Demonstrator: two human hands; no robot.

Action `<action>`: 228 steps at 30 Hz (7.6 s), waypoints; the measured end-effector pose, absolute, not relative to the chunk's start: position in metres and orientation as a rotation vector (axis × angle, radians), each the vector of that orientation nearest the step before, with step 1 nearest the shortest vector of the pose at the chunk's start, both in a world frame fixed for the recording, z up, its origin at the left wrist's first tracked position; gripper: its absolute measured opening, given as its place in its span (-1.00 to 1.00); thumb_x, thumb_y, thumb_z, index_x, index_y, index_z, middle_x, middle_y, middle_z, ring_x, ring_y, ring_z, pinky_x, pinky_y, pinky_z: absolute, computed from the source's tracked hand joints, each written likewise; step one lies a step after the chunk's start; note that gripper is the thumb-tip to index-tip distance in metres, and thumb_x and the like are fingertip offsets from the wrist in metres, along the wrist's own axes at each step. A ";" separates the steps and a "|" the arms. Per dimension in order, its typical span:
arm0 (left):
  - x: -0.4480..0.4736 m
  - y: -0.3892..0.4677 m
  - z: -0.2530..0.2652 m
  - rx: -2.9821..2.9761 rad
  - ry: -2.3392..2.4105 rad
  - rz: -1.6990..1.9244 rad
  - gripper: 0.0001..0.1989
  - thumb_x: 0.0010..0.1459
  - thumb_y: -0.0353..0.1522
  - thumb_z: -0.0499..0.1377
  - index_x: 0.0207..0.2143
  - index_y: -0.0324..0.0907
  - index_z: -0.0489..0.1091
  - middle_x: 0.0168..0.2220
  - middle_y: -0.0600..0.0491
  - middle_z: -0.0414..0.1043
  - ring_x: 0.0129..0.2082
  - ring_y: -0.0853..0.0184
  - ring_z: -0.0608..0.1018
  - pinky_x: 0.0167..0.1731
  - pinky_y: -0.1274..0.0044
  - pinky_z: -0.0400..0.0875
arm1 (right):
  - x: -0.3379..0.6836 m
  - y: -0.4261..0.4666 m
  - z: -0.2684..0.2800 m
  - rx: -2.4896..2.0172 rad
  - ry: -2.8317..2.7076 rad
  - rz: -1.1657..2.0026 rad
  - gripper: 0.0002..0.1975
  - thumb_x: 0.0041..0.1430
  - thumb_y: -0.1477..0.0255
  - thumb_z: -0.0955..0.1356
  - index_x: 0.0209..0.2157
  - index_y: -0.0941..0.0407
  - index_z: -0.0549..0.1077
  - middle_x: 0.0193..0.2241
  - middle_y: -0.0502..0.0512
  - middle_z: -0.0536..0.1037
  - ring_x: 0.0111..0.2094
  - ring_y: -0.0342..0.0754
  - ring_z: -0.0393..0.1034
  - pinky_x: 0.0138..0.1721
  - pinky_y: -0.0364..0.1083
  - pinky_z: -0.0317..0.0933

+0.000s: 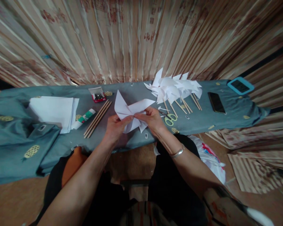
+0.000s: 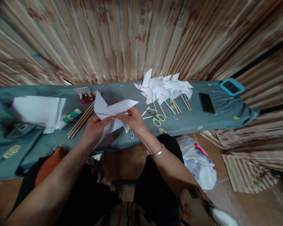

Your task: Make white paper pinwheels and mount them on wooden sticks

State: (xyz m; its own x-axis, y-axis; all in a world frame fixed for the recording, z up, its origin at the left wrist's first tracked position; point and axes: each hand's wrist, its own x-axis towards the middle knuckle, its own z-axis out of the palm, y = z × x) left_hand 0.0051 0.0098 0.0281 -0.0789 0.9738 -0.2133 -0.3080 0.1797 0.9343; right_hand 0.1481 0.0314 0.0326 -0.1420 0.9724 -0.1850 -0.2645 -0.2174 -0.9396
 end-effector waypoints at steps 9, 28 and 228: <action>0.006 0.010 0.030 0.718 1.165 1.268 -0.77 -0.26 -0.31 0.45 -0.48 -0.19 0.57 -0.50 0.08 0.58 -0.46 0.29 0.58 -0.34 0.49 0.45 | 0.145 0.033 0.034 -1.061 -0.986 1.558 -0.61 -0.35 0.30 0.62 -0.42 0.08 0.51 -0.44 -0.04 0.64 -0.36 -0.04 0.53 -0.21 -0.02 0.41; -0.048 0.022 0.054 0.313 1.243 1.669 -0.82 -0.20 -0.52 0.37 -0.45 -0.31 0.48 -0.52 0.08 0.54 -0.47 0.38 0.58 -0.31 0.56 0.54 | 0.204 0.062 0.042 -1.130 -1.161 1.097 -0.70 -0.07 0.20 0.53 -0.29 0.04 0.58 -0.35 0.02 0.67 -0.30 -0.07 0.54 -0.13 -0.03 0.38; -0.056 0.038 -0.001 0.609 1.307 1.484 -0.77 -0.26 -0.36 0.43 -0.45 -0.23 0.58 -0.45 0.02 0.60 -0.48 0.36 0.54 -0.44 0.56 0.42 | 0.181 0.047 -0.008 -1.335 -2.517 0.347 -0.80 0.31 0.41 0.30 -0.22 0.10 0.58 -0.29 0.16 0.63 -0.24 0.09 0.41 -0.13 0.07 0.20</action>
